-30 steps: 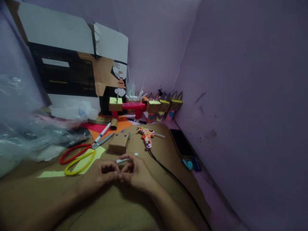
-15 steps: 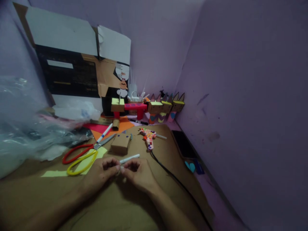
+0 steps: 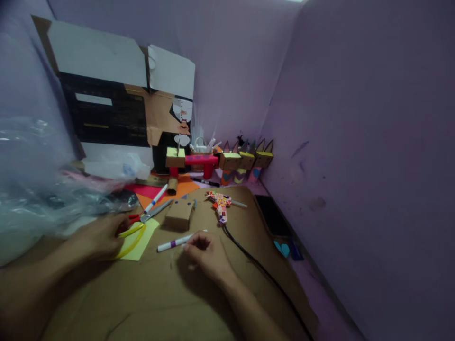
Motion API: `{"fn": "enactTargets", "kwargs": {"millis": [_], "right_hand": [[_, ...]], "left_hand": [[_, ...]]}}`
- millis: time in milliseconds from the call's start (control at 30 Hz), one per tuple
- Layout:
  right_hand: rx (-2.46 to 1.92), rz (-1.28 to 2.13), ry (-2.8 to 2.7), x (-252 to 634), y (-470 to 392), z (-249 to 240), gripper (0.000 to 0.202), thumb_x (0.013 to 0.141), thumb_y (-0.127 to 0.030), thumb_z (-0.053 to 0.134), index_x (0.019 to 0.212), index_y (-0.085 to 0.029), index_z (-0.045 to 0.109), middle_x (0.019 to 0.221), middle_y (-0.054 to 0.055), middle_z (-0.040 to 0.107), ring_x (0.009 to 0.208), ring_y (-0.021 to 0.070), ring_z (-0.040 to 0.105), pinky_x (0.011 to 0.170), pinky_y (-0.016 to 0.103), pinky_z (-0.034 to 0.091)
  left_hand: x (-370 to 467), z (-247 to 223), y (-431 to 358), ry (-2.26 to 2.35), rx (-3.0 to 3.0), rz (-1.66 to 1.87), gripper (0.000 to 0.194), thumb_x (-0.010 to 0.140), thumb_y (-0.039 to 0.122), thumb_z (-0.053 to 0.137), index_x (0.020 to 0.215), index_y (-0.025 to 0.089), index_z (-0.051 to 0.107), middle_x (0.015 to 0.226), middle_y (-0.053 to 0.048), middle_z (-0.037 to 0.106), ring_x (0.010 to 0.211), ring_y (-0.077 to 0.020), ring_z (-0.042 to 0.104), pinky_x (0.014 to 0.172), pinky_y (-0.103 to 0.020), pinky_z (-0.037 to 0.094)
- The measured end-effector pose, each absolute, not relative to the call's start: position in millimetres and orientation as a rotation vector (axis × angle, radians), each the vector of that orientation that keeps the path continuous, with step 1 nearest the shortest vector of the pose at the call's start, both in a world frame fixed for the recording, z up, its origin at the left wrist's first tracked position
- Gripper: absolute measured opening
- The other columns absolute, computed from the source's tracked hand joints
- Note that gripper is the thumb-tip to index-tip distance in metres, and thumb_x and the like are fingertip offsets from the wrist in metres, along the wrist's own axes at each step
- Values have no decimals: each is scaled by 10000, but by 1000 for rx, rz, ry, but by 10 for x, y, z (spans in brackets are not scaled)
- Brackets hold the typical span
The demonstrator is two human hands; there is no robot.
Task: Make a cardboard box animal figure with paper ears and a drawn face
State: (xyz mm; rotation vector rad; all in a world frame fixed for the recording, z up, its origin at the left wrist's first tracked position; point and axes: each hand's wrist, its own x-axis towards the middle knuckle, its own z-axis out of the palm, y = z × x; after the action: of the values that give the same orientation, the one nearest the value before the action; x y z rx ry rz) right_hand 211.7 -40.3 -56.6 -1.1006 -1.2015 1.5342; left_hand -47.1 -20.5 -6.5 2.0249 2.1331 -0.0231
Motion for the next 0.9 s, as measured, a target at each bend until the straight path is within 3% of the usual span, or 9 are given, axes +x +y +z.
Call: {"fn": "enactTargets", "kwargs": {"millis": [200,433,600,700,800,900], "right_hand": [[-1080,1567,-1203,2107,-407,-567,154,549,-220,762,549,-143,629,489,-29,588,462,71,477,491,207,363],[-1096,1509,-1130,2163,-379,-562,145,564,-236,763,593,-137,661,472,-39,572,442,69,461,471,201,362],[-1077,1465,-1069,2185,-375,-534,131,585,-238,751,602,-136,671,502,-24,593,471,77,487,491,197,398],[-1061,1443,-1026,2179,-375,-527,127,585,-240,740,596,-141,662,519,-18,601,482,82,498,493,197,408],[-1039,1425,-994,2170,-393,-516,133,592,-256,737,603,-153,654,548,-13,619,495,88,512,508,202,419],[-985,1406,-976,2168,-427,-499,140,614,-274,742,612,-162,657,567,-5,639,516,94,526,525,201,425]], "left_hand": [[-417,-173,-170,2164,1978,-85,317,599,131,506,902,205,564,924,-131,658,833,-341,622,557,-338,363],[-503,-130,-141,2178,1888,123,318,595,196,532,913,213,519,869,-108,654,805,-335,631,596,-347,400],[-634,-60,-144,2060,1819,412,460,622,290,535,1066,196,458,841,-57,608,751,-260,622,622,-329,455],[-543,-37,-225,1734,1685,650,568,682,384,541,1195,217,364,787,7,563,580,-173,573,473,-258,427],[-264,-62,-393,1474,1754,757,437,790,501,494,1138,240,454,660,51,517,440,-127,477,387,-230,353],[44,-138,-557,1438,2159,810,220,868,388,437,936,226,568,669,18,583,569,-156,577,535,-253,447]]}}
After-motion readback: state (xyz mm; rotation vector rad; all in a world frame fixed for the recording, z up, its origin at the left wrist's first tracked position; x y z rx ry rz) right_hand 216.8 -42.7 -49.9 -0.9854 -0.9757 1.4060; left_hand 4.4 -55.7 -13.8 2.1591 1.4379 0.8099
